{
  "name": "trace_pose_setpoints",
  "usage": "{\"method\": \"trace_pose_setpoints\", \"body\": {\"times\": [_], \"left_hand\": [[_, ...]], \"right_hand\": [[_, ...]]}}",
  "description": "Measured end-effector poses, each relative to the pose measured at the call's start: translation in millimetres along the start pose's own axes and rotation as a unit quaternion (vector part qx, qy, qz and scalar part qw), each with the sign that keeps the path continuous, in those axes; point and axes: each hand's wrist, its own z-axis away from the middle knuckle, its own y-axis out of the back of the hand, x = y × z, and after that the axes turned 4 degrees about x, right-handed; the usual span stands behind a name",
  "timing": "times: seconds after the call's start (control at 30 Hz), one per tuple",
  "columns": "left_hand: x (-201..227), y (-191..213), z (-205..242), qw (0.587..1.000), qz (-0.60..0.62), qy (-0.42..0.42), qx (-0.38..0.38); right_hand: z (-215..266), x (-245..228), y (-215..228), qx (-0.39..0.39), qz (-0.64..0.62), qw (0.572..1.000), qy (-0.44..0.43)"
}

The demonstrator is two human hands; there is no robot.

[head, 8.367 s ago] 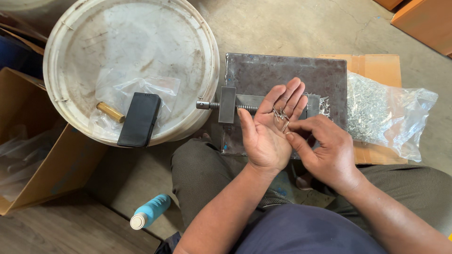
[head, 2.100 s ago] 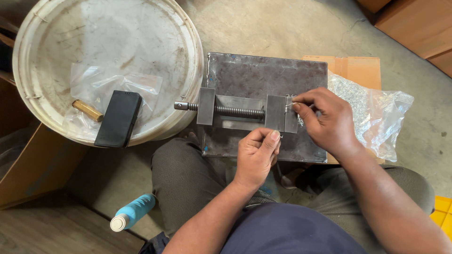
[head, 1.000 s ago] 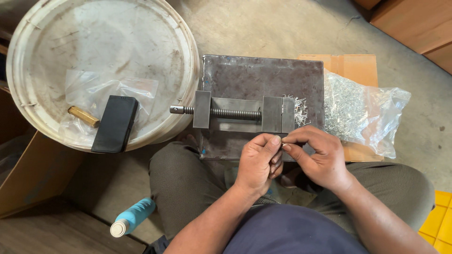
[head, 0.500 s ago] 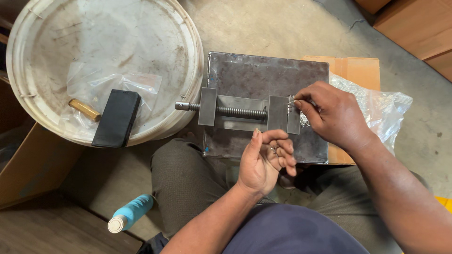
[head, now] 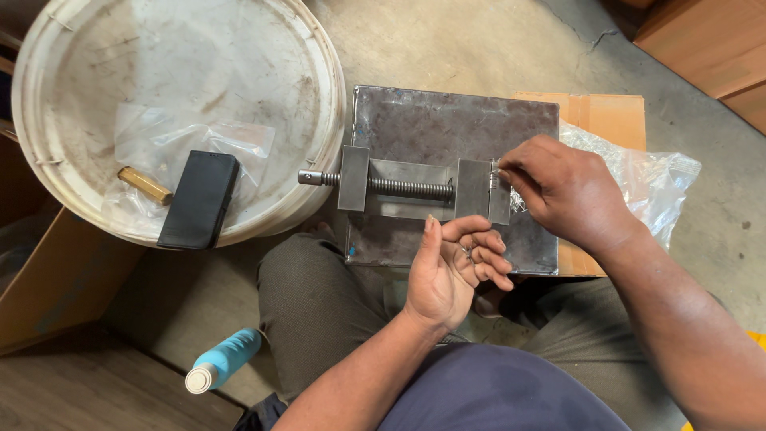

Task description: The person sits cross-legged and uses both hands to pick up small metal screws from a plastic bag and place them into a metal jig. The person repeatedly picks up screws and arranges them within the jig's slots.

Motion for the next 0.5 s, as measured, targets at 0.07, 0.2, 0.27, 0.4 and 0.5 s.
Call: {"method": "trace_pose_setpoints", "body": {"times": [0.07, 0.2, 0.27, 0.4, 0.5], "left_hand": [[-1, 0, 1, 1.000, -0.008, -0.002, 0.001], [-1, -2, 0, 1.000, -0.007, 0.002, 0.000], [-1, -4, -1, 1.000, -0.013, 0.004, -0.003], [-2, -1, 0, 1.000, -0.019, 0.005, -0.015], [-4, -2, 2, 1.000, -0.009, -0.004, -0.011]], "right_hand": [[0, 0, -1, 0.009, 0.002, 1.000, 0.014], [-2, 1, -4, 0.004, 0.019, 1.000, 0.022], [-2, 1, -6, -0.002, 0.017, 1.000, 0.017], [13, -5, 3, 0.054, -0.017, 0.998, 0.025], [40, -25, 12, 0.068, -0.061, 0.996, -0.010]]}}
